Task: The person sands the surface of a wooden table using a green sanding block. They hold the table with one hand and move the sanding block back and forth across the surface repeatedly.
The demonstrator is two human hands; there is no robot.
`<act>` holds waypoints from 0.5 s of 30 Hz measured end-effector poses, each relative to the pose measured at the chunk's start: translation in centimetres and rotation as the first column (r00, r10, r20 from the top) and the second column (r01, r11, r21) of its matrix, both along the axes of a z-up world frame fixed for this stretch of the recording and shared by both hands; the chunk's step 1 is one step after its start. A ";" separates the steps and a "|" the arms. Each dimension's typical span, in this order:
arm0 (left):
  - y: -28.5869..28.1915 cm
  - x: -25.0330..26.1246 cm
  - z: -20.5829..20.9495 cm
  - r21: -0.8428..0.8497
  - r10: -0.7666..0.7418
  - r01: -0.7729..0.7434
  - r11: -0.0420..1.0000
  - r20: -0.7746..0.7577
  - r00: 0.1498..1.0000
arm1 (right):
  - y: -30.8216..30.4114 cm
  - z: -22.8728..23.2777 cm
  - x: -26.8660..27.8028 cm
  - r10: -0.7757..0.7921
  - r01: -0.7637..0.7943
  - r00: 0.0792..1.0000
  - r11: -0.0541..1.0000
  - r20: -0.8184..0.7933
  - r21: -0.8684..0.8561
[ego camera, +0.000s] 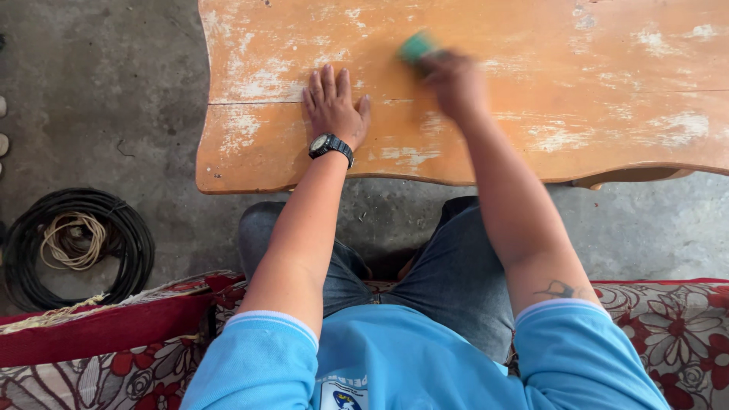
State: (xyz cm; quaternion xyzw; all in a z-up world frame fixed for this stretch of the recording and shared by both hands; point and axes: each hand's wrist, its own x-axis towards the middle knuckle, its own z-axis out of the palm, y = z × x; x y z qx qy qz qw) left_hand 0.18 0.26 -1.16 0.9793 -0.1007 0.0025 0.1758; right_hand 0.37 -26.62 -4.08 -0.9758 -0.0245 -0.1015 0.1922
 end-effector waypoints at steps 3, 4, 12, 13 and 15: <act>-0.1 0.1 -0.3 0.011 0.001 -0.001 1.000 0.008 1.000 | -4.9 -0.2 -0.5 -0.427 0.421 0.892 0.904 0.150 0.071; -0.1 0.2 -0.3 0.013 0.000 0.000 1.000 0.010 1.000 | -4.9 -0.1 -0.4 -0.430 0.430 0.896 0.902 0.114 0.019; -0.1 0.1 0.3 0.028 0.002 -0.002 1.000 0.001 1.000 | 5.6 2.5 -3.5 0.246 -0.246 0.969 0.969 -0.012 -0.030; -0.1 0.1 0.3 0.028 0.007 -0.007 1.000 -0.006 1.000 | 5.9 2.6 -3.8 0.343 -0.343 0.939 0.939 -0.024 0.002; -0.1 0.1 0.1 0.027 0.016 -0.015 1.000 -0.018 1.000 | 3.7 2.8 -2.3 0.293 -0.288 0.956 0.946 -0.016 0.149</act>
